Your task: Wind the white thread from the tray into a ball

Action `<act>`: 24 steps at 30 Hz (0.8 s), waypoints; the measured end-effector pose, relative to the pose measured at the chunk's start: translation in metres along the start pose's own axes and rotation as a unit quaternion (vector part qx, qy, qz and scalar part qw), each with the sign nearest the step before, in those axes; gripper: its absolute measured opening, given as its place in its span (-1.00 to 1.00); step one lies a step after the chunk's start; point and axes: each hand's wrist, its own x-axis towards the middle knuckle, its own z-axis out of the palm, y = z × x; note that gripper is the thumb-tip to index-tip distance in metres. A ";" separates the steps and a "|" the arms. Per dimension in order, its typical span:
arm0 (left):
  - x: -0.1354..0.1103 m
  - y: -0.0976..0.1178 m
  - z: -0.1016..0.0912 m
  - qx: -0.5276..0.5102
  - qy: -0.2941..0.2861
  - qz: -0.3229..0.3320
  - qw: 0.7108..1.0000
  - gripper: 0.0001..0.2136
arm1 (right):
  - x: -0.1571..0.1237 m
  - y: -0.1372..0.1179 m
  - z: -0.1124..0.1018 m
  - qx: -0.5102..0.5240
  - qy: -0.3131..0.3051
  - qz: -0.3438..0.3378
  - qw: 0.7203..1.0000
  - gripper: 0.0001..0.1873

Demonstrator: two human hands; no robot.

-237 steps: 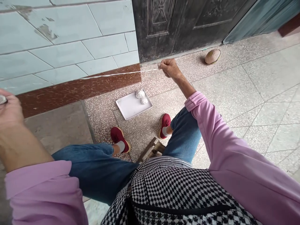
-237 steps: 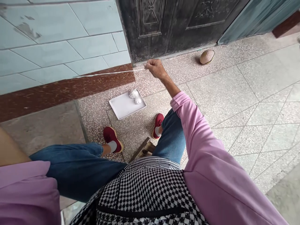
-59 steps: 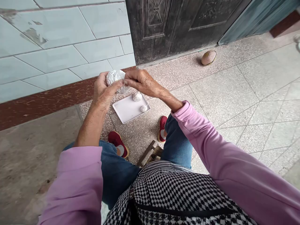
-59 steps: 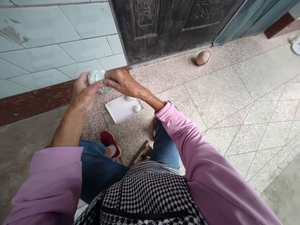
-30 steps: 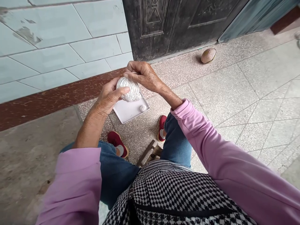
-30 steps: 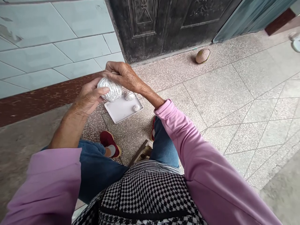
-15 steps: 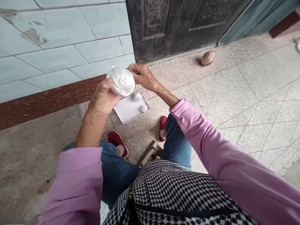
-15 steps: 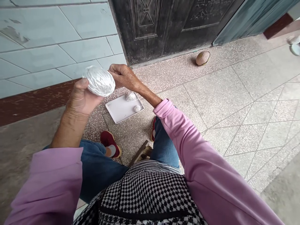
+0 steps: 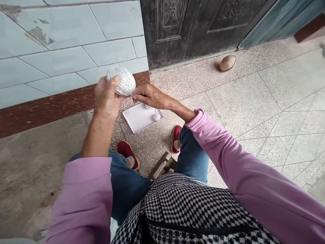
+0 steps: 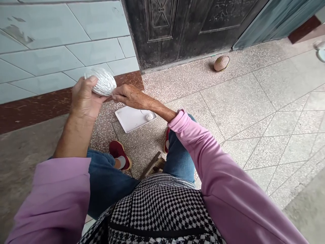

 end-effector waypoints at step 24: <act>-0.035 0.015 0.021 0.080 -0.171 -0.095 0.978 -0.19 | 0.007 0.011 -0.023 0.074 0.157 0.049 0.984 -0.37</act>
